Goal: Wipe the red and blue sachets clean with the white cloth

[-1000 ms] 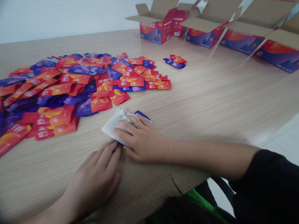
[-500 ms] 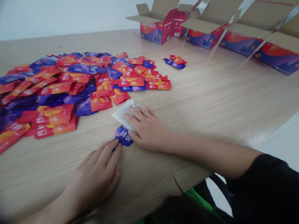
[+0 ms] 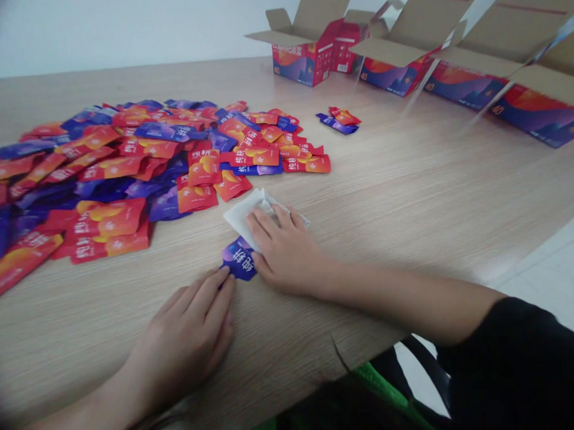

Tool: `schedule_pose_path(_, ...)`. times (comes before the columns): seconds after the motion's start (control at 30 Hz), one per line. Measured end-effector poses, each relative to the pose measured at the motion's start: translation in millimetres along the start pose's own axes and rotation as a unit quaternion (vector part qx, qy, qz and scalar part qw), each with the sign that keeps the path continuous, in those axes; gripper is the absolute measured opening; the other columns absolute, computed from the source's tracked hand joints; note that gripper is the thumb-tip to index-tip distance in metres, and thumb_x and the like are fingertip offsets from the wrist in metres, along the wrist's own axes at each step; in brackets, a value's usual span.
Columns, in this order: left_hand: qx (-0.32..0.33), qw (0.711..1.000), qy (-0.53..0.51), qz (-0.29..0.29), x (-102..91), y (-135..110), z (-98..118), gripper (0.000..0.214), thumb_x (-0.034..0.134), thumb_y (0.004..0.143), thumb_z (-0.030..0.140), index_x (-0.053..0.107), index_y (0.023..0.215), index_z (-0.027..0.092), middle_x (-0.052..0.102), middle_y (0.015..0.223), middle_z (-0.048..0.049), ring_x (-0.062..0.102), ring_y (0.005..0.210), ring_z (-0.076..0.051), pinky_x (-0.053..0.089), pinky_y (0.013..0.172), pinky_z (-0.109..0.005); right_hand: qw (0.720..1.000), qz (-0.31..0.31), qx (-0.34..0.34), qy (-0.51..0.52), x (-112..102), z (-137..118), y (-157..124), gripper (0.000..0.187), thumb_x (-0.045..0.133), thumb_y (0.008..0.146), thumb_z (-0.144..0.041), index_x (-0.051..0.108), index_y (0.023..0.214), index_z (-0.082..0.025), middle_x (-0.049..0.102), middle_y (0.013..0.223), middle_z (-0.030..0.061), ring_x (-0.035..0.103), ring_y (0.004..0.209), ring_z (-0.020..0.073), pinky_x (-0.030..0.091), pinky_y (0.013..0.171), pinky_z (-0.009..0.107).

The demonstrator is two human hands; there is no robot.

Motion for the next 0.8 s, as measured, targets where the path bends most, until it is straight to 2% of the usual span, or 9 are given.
schedule_pose_path(0.13,-0.002,1.000,-0.005,-0.001,0.1,1.4,-0.6,0.033,0.043,0.085,0.014,0.070,0.098,0.002,0.071,0.097,-0.0207,0.070,0.090,-0.032,0.061,0.070,-0.043,0.995,-0.014,-0.101,0.016,0.8,-18.3,-5.8,0.060,0.041,0.094,-0.036,0.039,0.147,-0.007,0.038,0.154,0.0144,0.027,0.139,0.0382,0.019,0.115,0.057)
schedule_pose_path(0.2,0.000,1.000,-0.004,0.003,0.0,1.2,-0.7,0.035,0.043,0.085,0.015,0.069,0.103,0.000,0.071,0.102,-0.0218,0.069,0.093,-0.033,0.061,0.071,-0.043,0.997,-0.009,-0.077,0.017,0.5,-11.5,-2.9,0.060,0.040,0.095,-0.036,0.039,0.146,-0.006,0.040,0.153,0.0143,0.029,0.139,0.0344,0.019,0.117,0.052)
schedule_pose_path(0.33,0.006,1.000,0.001,0.004,0.2,-0.5,0.0,0.039,0.043,0.085,0.017,0.066,0.110,-0.003,0.069,0.110,-0.0247,0.068,0.098,-0.035,0.061,0.074,-0.044,0.998,0.016,0.060,-0.007,0.1,10.0,2.9,0.061,0.037,0.095,-0.033,0.036,0.147,-0.001,0.040,0.151,0.0180,0.035,0.133,0.0373,0.027,0.112,0.054)
schedule_pose_path(0.37,0.005,1.000,0.002,0.004,0.2,-0.6,0.3,0.039,0.043,0.085,0.017,0.067,0.109,-0.003,0.069,0.109,-0.0247,0.069,0.097,-0.034,0.061,0.074,-0.044,0.998,0.018,0.064,-0.010,0.6,9.0,2.3,0.061,0.037,0.095,-0.033,0.036,0.147,-0.001,0.040,0.151,0.0179,0.035,0.132,0.0395,0.027,0.111,0.057)
schedule_pose_path(0.43,0.002,1.000,0.006,0.004,0.0,-0.5,0.5,0.038,0.043,0.086,0.017,0.068,0.107,-0.003,0.070,0.107,-0.0240,0.069,0.096,-0.034,0.061,0.074,-0.044,1.000,0.010,0.016,-0.009,2.1,-0.6,-0.3,0.060,0.038,0.095,-0.034,0.038,0.147,-0.003,0.039,0.152,0.0159,0.031,0.133,0.0425,0.024,0.111,0.061)
schedule_pose_path(0.53,0.000,1.000,0.008,0.003,0.1,0.2,0.3,0.037,0.042,0.087,0.017,0.069,0.105,-0.001,0.071,0.104,-0.0226,0.069,0.095,-0.033,0.061,0.074,-0.042,0.998,-0.002,-0.069,0.010,2.4,-11.8,-3.4,0.058,0.040,0.094,-0.035,0.041,0.145,-0.007,0.039,0.153,0.0129,0.030,0.136,0.0388,0.020,0.115,0.057)
schedule_pose_path(0.63,0.004,1.000,0.009,0.005,0.5,0.1,0.0,0.038,0.042,0.087,0.017,0.068,0.107,-0.001,0.070,0.108,-0.0227,0.069,0.096,-0.032,0.061,0.074,-0.042,0.999,0.002,-0.026,0.018,0.4,-1.9,-0.2,0.059,0.041,0.094,-0.034,0.040,0.145,-0.005,0.039,0.152,0.0155,0.032,0.136,0.0343,0.022,0.116,0.052)
schedule_pose_path(0.73,0.008,1.000,0.010,0.006,1.2,-0.6,0.4,0.038,0.042,0.087,0.017,0.067,0.110,-0.001,0.070,0.110,-0.0234,0.069,0.097,-0.033,0.061,0.074,-0.043,0.999,0.014,0.041,0.008,-0.1,5.2,1.2,0.060,0.041,0.094,-0.032,0.039,0.146,-0.003,0.040,0.151,0.0190,0.033,0.133,0.0380,0.026,0.113,0.055)
schedule_pose_path(0.8,0.009,1.000,0.009,0.006,1.3,-0.7,0.8,0.038,0.042,0.088,0.017,0.067,0.110,-0.002,0.070,0.109,-0.0236,0.069,0.097,-0.033,0.061,0.074,-0.043,1.000,0.015,0.007,0.006,1.2,-2.5,-0.6,0.060,0.042,0.093,-0.033,0.040,0.145,-0.004,0.040,0.150,0.0182,0.032,0.133,0.0404,0.024,0.113,0.058)
Point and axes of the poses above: each hand's wrist, its own y-axis towards the middle knuckle, its own x-axis out of the palm, z = x × y, the point moved 3 cm from there along y, towards the middle knuckle
